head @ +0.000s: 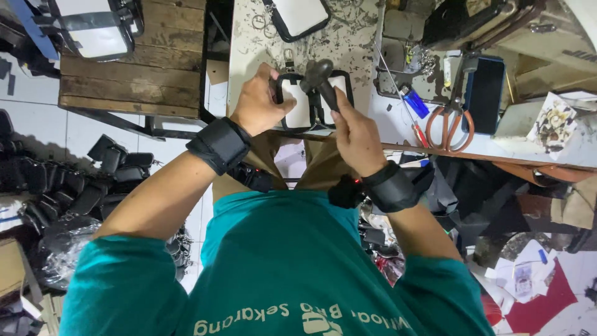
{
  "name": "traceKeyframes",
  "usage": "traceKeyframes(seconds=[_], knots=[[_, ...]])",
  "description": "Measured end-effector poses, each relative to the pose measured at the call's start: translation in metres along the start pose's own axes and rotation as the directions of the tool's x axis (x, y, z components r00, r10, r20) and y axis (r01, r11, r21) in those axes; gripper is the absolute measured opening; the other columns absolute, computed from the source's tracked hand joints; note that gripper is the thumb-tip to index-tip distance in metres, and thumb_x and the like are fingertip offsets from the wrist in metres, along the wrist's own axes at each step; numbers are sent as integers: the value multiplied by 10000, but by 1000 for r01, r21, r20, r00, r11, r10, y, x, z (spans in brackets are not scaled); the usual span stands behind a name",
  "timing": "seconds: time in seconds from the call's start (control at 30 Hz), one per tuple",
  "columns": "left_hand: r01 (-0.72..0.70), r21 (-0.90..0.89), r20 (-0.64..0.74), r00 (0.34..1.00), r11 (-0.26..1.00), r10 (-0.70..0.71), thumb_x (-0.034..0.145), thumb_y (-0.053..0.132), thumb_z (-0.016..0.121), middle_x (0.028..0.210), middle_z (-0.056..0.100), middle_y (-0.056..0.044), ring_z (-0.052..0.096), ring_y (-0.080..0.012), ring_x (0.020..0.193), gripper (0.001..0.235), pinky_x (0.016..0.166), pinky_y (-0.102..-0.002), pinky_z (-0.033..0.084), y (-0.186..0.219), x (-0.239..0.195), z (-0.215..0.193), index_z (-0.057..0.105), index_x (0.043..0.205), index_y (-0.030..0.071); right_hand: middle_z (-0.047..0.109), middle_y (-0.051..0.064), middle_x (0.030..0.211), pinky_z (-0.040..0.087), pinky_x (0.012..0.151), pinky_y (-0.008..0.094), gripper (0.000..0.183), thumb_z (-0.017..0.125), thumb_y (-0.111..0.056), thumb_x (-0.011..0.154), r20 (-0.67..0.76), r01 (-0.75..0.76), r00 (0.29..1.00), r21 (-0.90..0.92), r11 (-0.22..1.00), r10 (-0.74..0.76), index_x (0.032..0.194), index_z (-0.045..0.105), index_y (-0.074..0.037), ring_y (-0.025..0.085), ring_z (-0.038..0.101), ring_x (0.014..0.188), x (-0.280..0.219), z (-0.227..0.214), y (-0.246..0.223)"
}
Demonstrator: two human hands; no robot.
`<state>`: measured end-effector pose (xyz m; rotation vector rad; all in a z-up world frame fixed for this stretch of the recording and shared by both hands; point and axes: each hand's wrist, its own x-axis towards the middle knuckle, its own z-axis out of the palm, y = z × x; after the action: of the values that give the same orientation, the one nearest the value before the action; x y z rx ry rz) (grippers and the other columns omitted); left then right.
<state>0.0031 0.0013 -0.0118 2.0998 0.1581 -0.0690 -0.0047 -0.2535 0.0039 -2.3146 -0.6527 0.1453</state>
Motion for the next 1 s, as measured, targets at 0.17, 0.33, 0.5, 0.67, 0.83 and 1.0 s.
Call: traceKeyframes(seconds=[0.17,0.33,0.5,0.67,0.83,1.0], knots=[[31,-27,-39,999,999,-32,756,244,856,707,703,-131,761,-346,778,495,680,-426,569,3,-2,-3,583,1117,43,675,337,1251,590,777,568,447,471,-167,1147,-15,114,993,4,993,-114,1573,452,-30,523,672,1054,2,-15,1],[29,-58,-23,999,998,-30,760,231,845,732,706,-138,761,-356,798,497,716,-439,573,-3,-4,-1,576,1135,44,715,328,1032,576,600,502,428,486,-167,1144,-87,105,989,-148,983,-119,1534,498,10,512,703,874,-6,-24,-10],[-44,-2,-10,999,999,44,804,236,805,668,599,10,574,-172,572,474,542,-365,434,-8,0,3,450,1093,112,582,90,855,392,441,423,524,473,-284,1154,45,82,997,-481,873,-69,1658,347,-218,295,453,477,-11,-20,22],[22,-23,6,1000,999,-21,814,209,822,752,651,-6,633,-166,604,476,514,-335,489,3,-3,-1,482,1127,94,602,247,1474,576,851,402,483,481,-152,1153,-7,163,987,-21,986,-163,1602,354,-28,381,715,1128,-26,-25,-8],[52,-1,55,997,999,-52,830,186,831,810,676,-28,653,-177,636,516,496,-326,531,16,-5,-9,498,1204,61,674,103,922,499,548,335,562,483,-141,1120,104,8,995,-28,1000,-5,1647,288,-130,171,529,622,-39,-6,3],[34,-4,39,999,999,-34,854,229,810,728,579,-8,541,-155,557,479,475,-339,424,7,-3,-7,480,1177,100,445,71,750,350,645,366,516,441,-250,1170,88,71,993,25,997,-73,1651,335,-95,216,412,635,-45,-12,0]])
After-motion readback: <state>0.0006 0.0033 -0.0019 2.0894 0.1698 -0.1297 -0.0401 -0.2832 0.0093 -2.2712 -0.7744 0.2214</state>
